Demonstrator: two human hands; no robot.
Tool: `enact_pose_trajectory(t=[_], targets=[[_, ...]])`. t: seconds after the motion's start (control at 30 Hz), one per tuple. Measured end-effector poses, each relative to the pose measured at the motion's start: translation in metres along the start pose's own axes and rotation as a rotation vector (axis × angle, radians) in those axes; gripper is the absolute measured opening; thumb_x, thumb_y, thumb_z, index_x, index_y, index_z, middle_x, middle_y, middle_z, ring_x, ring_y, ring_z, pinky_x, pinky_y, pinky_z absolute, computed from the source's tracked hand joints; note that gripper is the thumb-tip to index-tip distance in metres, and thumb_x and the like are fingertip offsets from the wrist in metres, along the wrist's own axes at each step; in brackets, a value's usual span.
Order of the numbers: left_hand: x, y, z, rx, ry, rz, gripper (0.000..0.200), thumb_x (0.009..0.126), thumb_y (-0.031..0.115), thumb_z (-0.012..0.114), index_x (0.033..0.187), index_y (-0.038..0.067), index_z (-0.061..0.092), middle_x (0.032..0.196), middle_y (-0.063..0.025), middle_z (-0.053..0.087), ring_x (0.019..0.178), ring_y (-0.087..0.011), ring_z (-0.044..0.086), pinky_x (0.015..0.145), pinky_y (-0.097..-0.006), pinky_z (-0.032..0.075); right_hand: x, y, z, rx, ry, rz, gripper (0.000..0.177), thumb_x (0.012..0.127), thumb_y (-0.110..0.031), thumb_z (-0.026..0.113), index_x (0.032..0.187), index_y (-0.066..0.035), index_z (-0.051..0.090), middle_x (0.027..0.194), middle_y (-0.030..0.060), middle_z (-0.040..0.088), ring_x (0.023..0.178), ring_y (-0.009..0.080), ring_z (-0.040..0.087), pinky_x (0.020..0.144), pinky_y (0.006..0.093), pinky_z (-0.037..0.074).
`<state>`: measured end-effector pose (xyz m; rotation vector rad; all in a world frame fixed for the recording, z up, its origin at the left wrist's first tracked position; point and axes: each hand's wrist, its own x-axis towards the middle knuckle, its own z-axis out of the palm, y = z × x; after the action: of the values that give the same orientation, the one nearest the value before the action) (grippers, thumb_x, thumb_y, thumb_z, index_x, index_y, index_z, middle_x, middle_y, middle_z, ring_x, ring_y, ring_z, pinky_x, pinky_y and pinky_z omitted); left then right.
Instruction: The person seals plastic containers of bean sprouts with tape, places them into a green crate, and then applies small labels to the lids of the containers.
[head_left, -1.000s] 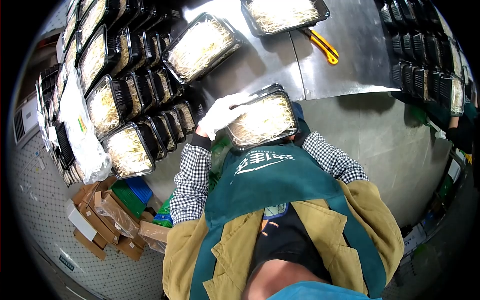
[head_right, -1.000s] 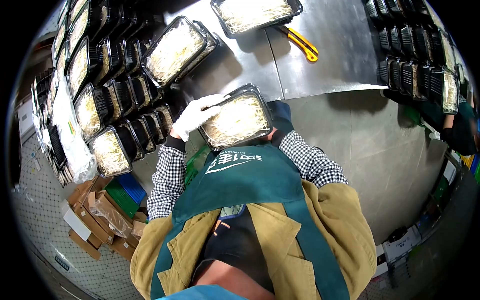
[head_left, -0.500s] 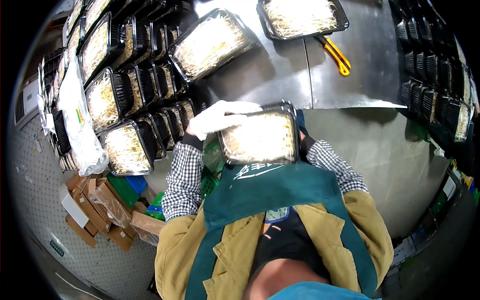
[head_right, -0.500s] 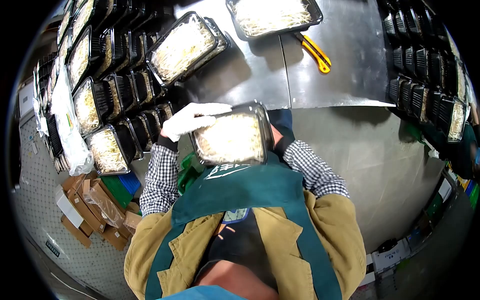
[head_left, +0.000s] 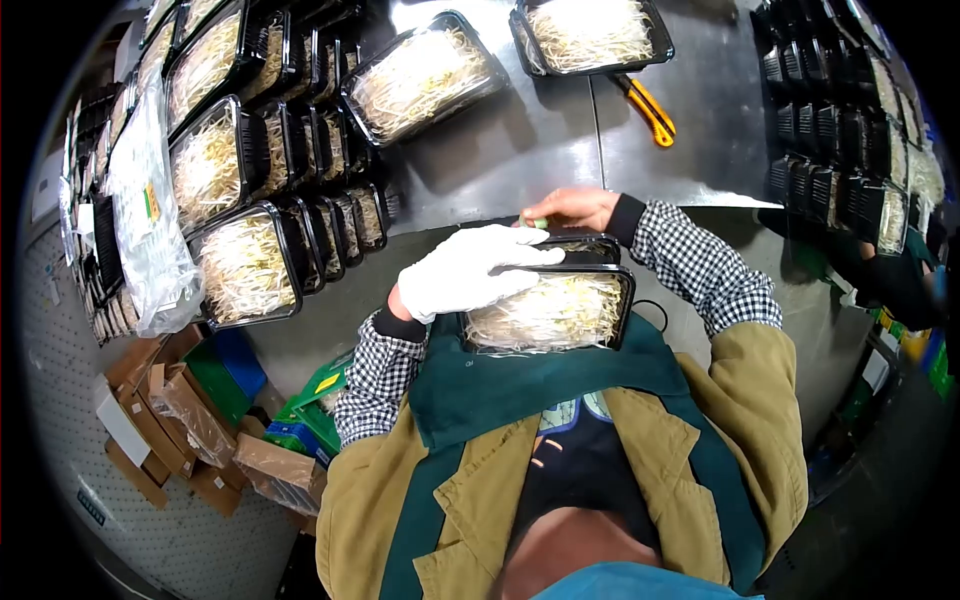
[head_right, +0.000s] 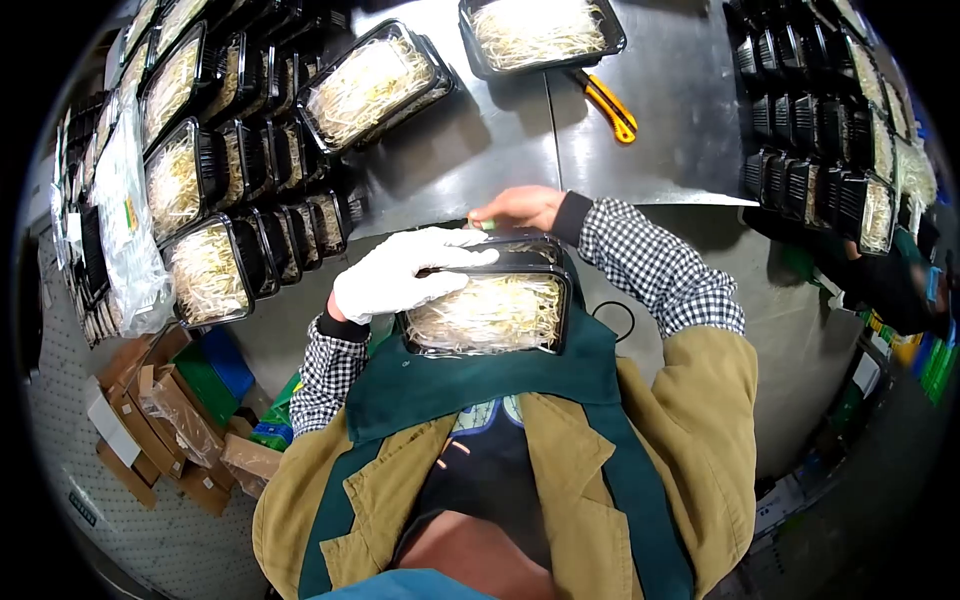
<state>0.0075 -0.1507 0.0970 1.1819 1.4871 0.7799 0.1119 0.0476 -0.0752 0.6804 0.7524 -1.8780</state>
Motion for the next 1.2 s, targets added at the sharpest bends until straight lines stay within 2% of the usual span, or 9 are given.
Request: enact_pose_trajectory(t=[0.07,0.17,0.27,0.47,0.7,0.8,0.93,1.0,1.2], targets=[[0.005,-0.003,-0.002,-0.025,0.058,0.022,0.036,0.088,0.017,0.059,0.122,0.007,0.062,0.122,-0.0154,0.062,0.113,-0.0274,0.058,0.099,-0.036,0.043,-0.014,-0.03,0.013,0.101,-0.111,-0.072,0.018,0.093,-0.022,0.062,0.091,-0.004,0.066,0.094,0.0012,0.068,0.092,0.0106,0.06,0.085,0.0289,0.049],[0.016,-0.032,-0.001,-0.107,0.113,-0.034,0.036,0.088,0.014,0.06,0.123,0.005,0.06,0.117,-0.0154,0.065,0.104,-0.0213,0.061,0.095,-0.0316,0.045,-0.035,-0.072,0.036,-0.025,0.067,-0.182,0.022,0.093,-0.023,0.062,0.096,-0.002,0.066,0.086,-0.0031,0.065,0.088,0.0081,0.06,0.087,0.0264,0.047],[0.025,-0.062,-0.004,-0.035,0.246,0.013,0.035,0.087,0.017,0.059,0.12,0.007,0.063,0.11,-0.0143,0.067,0.096,-0.0255,0.064,0.087,-0.0335,0.049,-0.026,-0.091,0.04,-0.209,0.298,-0.199,0.02,0.091,-0.022,0.064,0.095,-0.003,0.066,0.08,-0.0031,0.065,0.073,0.005,0.052,0.067,0.0232,0.041],[0.034,-0.098,-0.018,-0.239,0.268,-0.183,0.034,0.091,0.022,0.061,0.115,-0.002,0.063,0.1,-0.012,0.069,0.09,-0.0156,0.062,0.085,-0.0289,0.048,-0.014,-0.113,0.057,-0.248,0.453,-0.317,0.019,0.091,-0.02,0.064,0.091,-0.001,0.067,0.082,0.0026,0.066,0.07,0.0079,0.049,0.066,0.0232,0.038],[0.03,-0.13,0.001,-0.09,0.49,-0.001,0.031,0.089,0.02,0.064,0.112,-0.001,0.062,0.113,-0.0099,0.062,0.1,-0.0181,0.058,0.087,-0.0293,0.046,-0.02,-0.112,0.078,-0.355,0.491,-0.554,0.025,0.09,-0.023,0.065,0.092,0.002,0.067,0.084,0.0037,0.066,0.073,0.0086,0.051,0.069,0.0234,0.041],[0.029,-0.127,0.003,-0.295,0.545,-0.156,0.024,0.088,0.018,0.065,0.104,0.0,0.063,0.107,-0.0082,0.061,0.095,-0.0181,0.058,0.084,-0.0298,0.047,-0.03,-0.107,0.086,-0.372,0.468,-0.641,0.023,0.089,-0.022,0.065,0.081,0.0,0.067,0.079,0.0035,0.066,0.07,0.0073,0.051,0.066,0.0231,0.041],[0.03,-0.123,0.005,-0.194,0.6,-0.113,0.021,0.086,0.016,0.067,0.099,0.0,0.063,0.096,-0.0066,0.063,0.086,-0.0142,0.058,0.078,-0.0281,0.047,-0.035,-0.092,0.095,-0.366,0.506,-0.728,0.024,0.087,-0.02,0.067,0.072,-0.001,0.064,0.073,0.0036,0.067,0.063,0.0063,0.054,0.06,0.0225,0.042],[0.03,-0.127,0.004,-0.263,0.635,-0.113,0.024,0.085,0.02,0.068,0.098,0.0,0.065,0.092,-0.0096,0.064,0.084,-0.0199,0.06,0.076,-0.0316,0.048,-0.046,-0.086,0.11,-0.379,0.539,-0.732,0.026,0.087,-0.019,0.067,0.069,-0.002,0.063,0.073,0.0037,0.067,0.062,0.006,0.053,0.06,0.0221,0.042],[0.03,-0.131,0.006,-0.222,0.663,-0.121,0.02,0.083,0.017,0.071,0.094,0.001,0.065,0.089,-0.0057,0.064,0.083,-0.0113,0.057,0.075,-0.0262,0.047,-0.061,-0.029,0.115,-0.674,0.69,-0.836,0.028,0.087,-0.026,0.066,0.074,-0.002,0.073,0.076,0.0047,0.055,0.082,0.0165,0.051,0.074,0.03,0.041]])
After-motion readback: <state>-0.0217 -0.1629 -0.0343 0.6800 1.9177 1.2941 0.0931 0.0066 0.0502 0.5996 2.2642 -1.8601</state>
